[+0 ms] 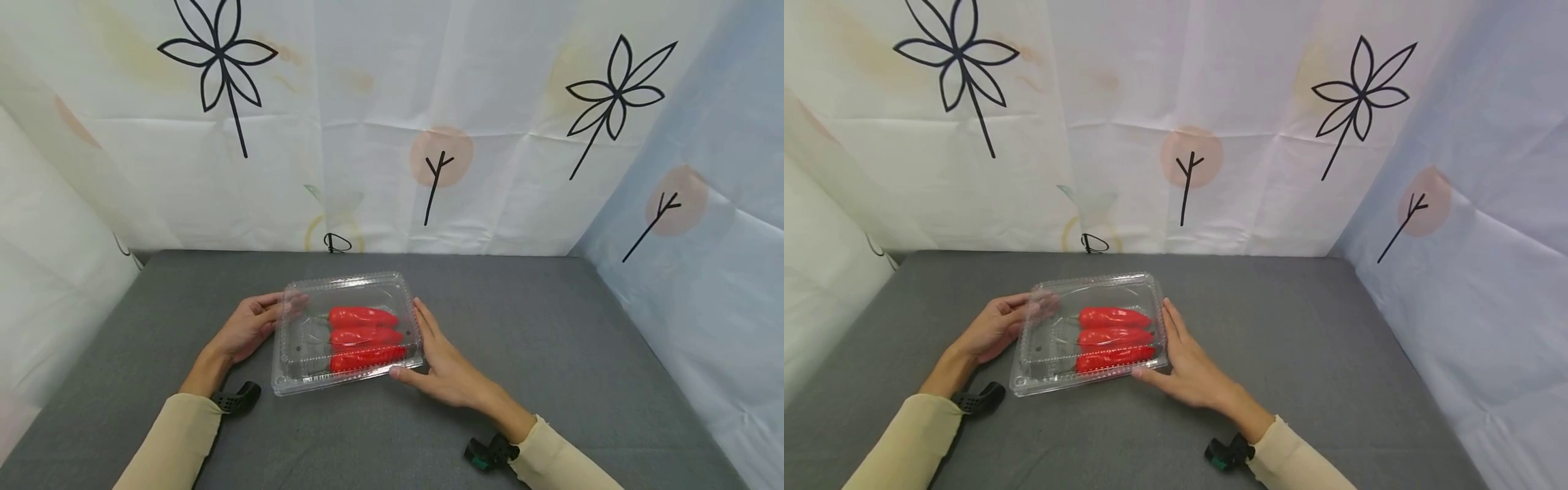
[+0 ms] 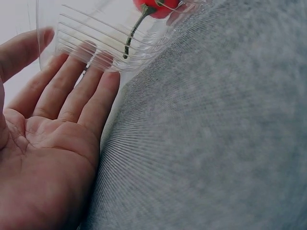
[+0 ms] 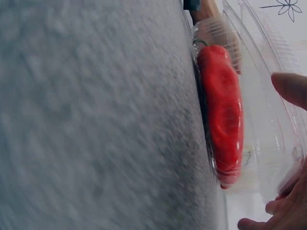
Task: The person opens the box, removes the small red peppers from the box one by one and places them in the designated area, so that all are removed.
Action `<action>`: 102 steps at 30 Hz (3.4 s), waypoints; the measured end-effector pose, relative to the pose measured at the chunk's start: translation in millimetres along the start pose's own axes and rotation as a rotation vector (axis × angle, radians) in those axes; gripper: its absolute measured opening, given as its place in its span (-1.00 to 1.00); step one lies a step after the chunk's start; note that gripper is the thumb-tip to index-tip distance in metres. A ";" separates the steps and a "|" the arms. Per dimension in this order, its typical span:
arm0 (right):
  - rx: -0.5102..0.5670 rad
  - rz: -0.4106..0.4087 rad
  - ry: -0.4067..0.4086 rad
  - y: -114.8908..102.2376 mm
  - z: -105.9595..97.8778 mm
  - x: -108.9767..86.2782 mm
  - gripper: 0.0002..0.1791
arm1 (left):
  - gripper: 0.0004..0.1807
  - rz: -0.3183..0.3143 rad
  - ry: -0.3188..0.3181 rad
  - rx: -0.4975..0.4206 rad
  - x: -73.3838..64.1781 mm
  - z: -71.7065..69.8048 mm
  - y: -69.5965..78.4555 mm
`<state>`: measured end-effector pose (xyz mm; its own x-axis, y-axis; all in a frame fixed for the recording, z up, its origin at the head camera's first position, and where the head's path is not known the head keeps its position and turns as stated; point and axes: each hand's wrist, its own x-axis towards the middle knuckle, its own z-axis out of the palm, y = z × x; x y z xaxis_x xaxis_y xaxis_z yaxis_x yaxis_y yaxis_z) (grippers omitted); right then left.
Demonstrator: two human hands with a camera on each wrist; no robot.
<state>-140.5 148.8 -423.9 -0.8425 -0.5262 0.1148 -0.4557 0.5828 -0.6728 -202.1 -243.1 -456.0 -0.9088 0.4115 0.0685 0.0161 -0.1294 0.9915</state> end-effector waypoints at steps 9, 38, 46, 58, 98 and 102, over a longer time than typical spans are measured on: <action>0.106 -0.057 0.018 -0.1 4.4 -1.7 0.03 | -0.52 0.009 -0.023 0.010 -0.7 0.4 -0.2; -0.201 -0.122 0.148 -16.9 -7.9 -7.1 -0.27 | -0.56 0.026 -0.033 0.019 -0.8 -1.1 -2.0; -0.078 -0.084 0.239 -36.6 -36.1 -13.3 -0.36 | -0.62 0.035 -0.148 0.026 -2.0 0.3 -1.3; 0.035 -0.133 0.375 -31.7 -42.9 -9.6 -0.46 | -0.55 0.031 -0.298 -0.053 -0.7 3.6 -2.1; 0.599 -0.035 0.161 25.4 -18.0 23.0 -0.20 | -0.60 0.041 -0.424 -0.065 -0.7 11.0 -0.8; 0.593 -0.007 0.129 28.3 -16.0 23.3 -0.20 | -0.60 0.040 -0.422 -0.047 -0.3 10.3 -1.9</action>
<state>-177.6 162.9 -428.5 -0.8851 -0.4280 0.1829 -0.2544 0.1160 -0.9601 -197.6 -233.7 -456.8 -0.6573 0.7375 0.1555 0.0199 -0.1892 0.9817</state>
